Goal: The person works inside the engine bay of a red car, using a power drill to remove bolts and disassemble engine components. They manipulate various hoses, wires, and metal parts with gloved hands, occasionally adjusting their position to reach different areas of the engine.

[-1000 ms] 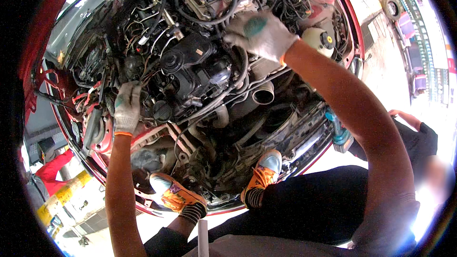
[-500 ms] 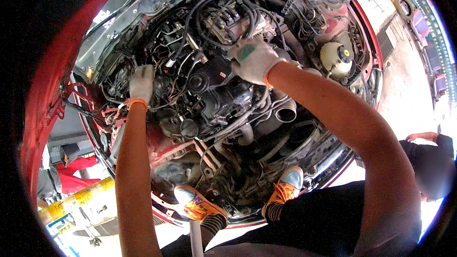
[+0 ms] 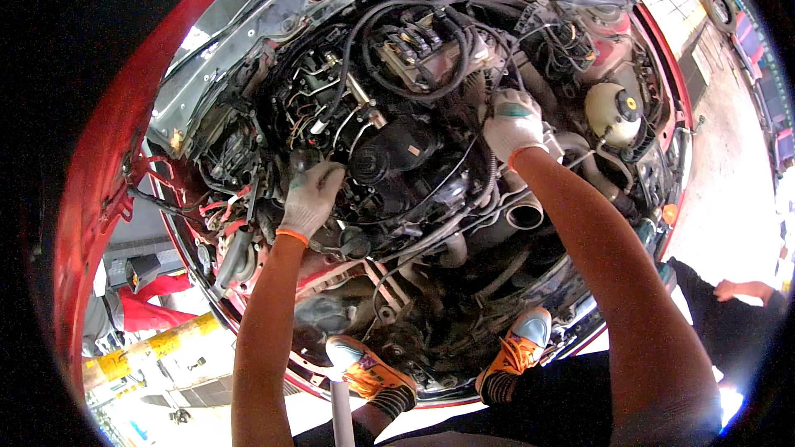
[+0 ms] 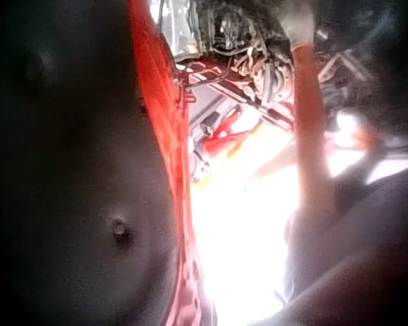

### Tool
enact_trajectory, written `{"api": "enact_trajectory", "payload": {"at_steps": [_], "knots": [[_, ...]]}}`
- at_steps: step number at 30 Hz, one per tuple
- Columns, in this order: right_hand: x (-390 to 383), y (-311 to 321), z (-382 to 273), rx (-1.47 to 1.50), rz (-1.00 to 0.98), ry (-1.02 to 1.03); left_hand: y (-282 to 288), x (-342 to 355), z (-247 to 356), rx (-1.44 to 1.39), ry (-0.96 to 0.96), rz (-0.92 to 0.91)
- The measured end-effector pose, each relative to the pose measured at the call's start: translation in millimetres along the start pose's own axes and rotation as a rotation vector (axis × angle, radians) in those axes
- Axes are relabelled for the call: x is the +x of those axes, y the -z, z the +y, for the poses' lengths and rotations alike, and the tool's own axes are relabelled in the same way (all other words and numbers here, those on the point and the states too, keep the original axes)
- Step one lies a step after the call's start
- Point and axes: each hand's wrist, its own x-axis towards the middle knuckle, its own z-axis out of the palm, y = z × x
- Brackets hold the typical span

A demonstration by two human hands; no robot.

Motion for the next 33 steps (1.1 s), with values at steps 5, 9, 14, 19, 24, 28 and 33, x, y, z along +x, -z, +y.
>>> {"api": "enact_trajectory", "payload": {"at_steps": [5, 9, 14, 19, 24, 28, 33], "knots": [[0.7, -22.4, 4.8, 0.12, 0.284, -0.105, 20.4, 58.4, 11.0, 0.074, -0.153, 0.395], [1.3, -21.7, -2.2, 0.149, 0.207, -0.149, 16.9, 127.9, 26.9, 0.26, -0.058, 0.398], [1.9, -12.9, -8.6, 0.163, 0.205, -0.162, -47.8, 142.9, 43.0, 0.451, -0.115, 0.224], [-2.2, -11.2, -2.5, 0.215, 0.208, -0.175, -41.7, 132.2, 48.4, 0.202, -0.208, 0.287], [-3.4, -14.1, -1.2, 0.265, 0.24, -0.17, 0.8, 191.6, 83.5, 0.048, 0.181, 0.304], [0.6, -11.8, -4.3, 0.293, 0.222, -0.163, 17.5, 271.3, 57.7, 0.127, -0.132, 0.252], [-1.9, -12.4, 0.4, 0.278, 0.23, -0.195, -12.8, 328.4, 97.7, 0.341, -0.185, -0.11]]}}
